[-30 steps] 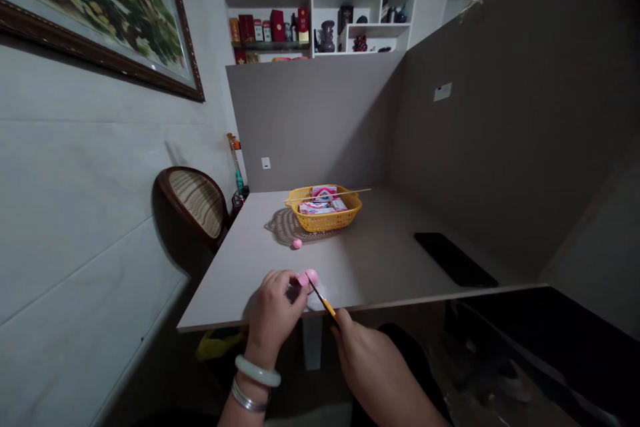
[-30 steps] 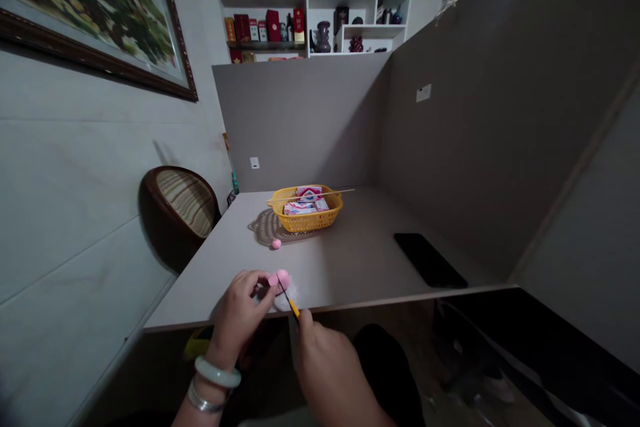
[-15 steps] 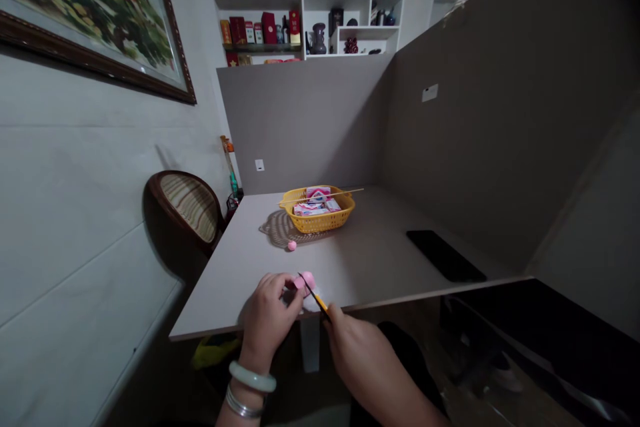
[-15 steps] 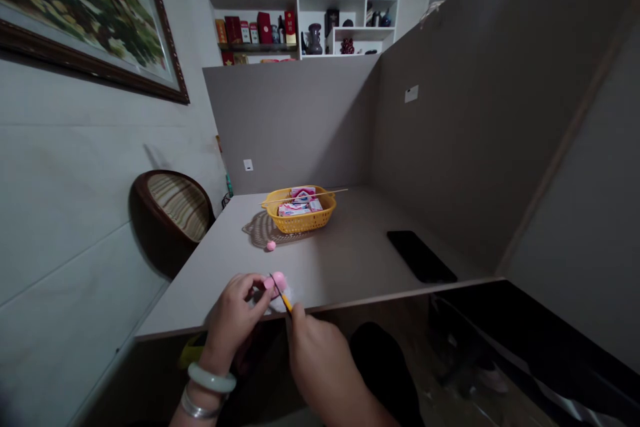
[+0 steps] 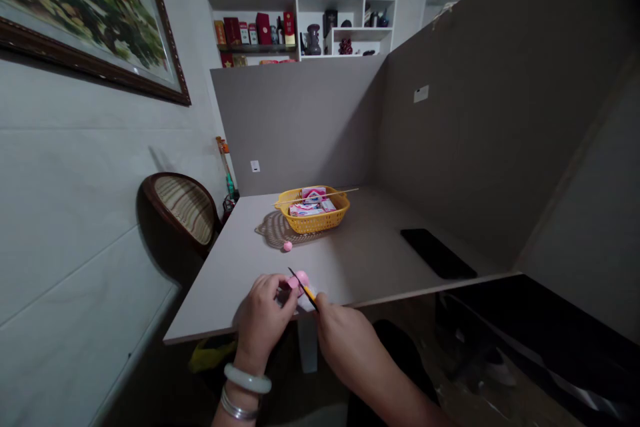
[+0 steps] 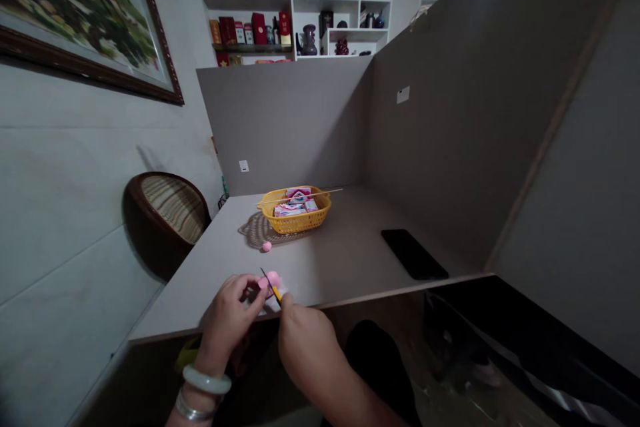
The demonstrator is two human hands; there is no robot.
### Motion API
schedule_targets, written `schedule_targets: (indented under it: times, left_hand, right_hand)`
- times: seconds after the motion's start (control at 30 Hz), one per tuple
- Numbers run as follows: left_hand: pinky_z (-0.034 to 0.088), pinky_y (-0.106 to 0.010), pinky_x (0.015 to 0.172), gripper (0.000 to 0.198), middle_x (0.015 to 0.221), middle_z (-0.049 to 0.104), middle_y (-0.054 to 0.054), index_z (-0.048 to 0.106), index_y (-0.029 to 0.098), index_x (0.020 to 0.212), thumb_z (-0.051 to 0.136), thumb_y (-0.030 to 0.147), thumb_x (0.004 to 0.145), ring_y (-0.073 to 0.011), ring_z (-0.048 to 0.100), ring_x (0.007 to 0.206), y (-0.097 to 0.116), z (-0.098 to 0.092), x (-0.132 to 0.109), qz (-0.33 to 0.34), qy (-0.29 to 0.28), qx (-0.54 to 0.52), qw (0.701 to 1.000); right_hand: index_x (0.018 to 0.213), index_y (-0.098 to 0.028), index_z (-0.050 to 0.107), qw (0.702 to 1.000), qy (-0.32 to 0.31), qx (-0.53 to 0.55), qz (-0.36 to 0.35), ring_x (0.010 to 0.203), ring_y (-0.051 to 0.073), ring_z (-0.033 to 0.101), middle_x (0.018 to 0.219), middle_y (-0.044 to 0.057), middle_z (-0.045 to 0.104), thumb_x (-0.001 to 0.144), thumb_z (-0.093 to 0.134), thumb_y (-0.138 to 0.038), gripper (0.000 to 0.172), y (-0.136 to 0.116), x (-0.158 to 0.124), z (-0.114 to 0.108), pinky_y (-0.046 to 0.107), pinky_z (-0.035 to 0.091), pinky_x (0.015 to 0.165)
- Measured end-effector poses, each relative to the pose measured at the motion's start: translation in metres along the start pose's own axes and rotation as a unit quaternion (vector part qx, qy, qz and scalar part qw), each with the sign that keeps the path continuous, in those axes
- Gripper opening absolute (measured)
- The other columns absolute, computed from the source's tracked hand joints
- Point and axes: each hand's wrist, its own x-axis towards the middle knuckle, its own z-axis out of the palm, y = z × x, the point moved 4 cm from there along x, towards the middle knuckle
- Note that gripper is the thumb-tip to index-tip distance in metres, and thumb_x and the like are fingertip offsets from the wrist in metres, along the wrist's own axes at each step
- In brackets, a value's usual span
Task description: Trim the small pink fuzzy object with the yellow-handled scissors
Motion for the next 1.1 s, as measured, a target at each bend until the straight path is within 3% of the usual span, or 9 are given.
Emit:
schedule_targets:
  times: [0.23, 0.47, 0.63, 0.87, 1.0, 1.1]
  left_hand:
    - [0.049, -0.031, 0.073, 0.009, 0.086, 0.066, -0.004, 0.061, 0.022, 0.086, 0.058, 0.030, 0.089, -0.0192, 0.062, 0.084, 0.002, 0.000, -0.001, 0.005, 0.010, -0.006, 1.000]
    - [0.048, -0.032, 0.074, 0.008, 0.085, 0.065, -0.003, 0.060, 0.022, 0.085, 0.058, 0.029, 0.089, -0.0195, 0.061, 0.084, 0.005, -0.002, -0.002, 0.028, 0.017, 0.007, 0.999]
    - [0.048, -0.032, 0.076, 0.003, 0.086, 0.065, -0.003, 0.060, 0.022, 0.087, 0.058, 0.025, 0.088, -0.0193, 0.061, 0.085, 0.006, -0.001, -0.003, 0.040, 0.024, 0.008, 0.999]
    - [0.048, -0.035, 0.078, 0.011, 0.090, 0.065, -0.003, 0.059, 0.022, 0.095, 0.059, 0.017, 0.086, -0.0206, 0.060, 0.087, 0.015, -0.003, -0.008, 0.121, 0.044, 0.009, 0.992]
    - [0.049, -0.035, 0.078, 0.004, 0.089, 0.065, -0.004, 0.058, 0.022, 0.094, 0.059, 0.023, 0.089, -0.0205, 0.059, 0.088, 0.016, -0.006, -0.009, 0.131, 0.039, -0.002, 0.991]
    - [0.050, -0.036, 0.078, 0.011, 0.092, 0.064, -0.005, 0.058, 0.022, 0.095, 0.061, 0.032, 0.089, -0.0220, 0.059, 0.090, 0.013, -0.007, -0.007, 0.093, 0.028, 0.012, 0.995]
  right_hand:
    - [0.100, -0.019, 0.055, 0.999, -0.010, 0.038, 0.014, 0.070, 0.019, 0.070, 0.081, 0.004, 0.072, 0.092, 0.038, -0.006, 0.023, 0.008, -0.017, 0.008, 0.028, 0.027, 0.052]
    - [0.099, -0.017, 0.055, 1.000, -0.013, -0.001, 0.014, 0.070, 0.021, 0.070, 0.080, 0.007, 0.073, 0.093, 0.038, -0.008, 0.020, 0.000, -0.002, 0.000, 0.029, 0.024, 0.050]
    - [0.097, -0.020, 0.054, 0.999, -0.004, 0.040, 0.011, 0.068, 0.019, 0.070, 0.080, 0.005, 0.072, 0.093, 0.037, -0.008, 0.021, 0.011, -0.021, 0.008, 0.027, 0.029, 0.051]
    - [0.094, -0.019, 0.053, 0.999, 0.032, 0.027, 0.003, 0.065, 0.017, 0.069, 0.076, 0.005, 0.071, 0.093, 0.039, -0.008, 0.019, 0.005, -0.005, 0.003, 0.027, 0.027, 0.050]
    - [0.092, -0.020, 0.052, 0.996, 0.064, 0.057, -0.011, 0.065, 0.017, 0.069, 0.076, 0.003, 0.071, 0.093, 0.036, -0.007, 0.021, 0.008, -0.006, 0.010, 0.027, 0.027, 0.051]
    - [0.092, -0.021, 0.051, 0.996, 0.069, 0.063, -0.010, 0.064, 0.018, 0.069, 0.076, 0.003, 0.071, 0.093, 0.036, -0.007, 0.021, 0.013, -0.016, 0.016, 0.027, 0.028, 0.051]
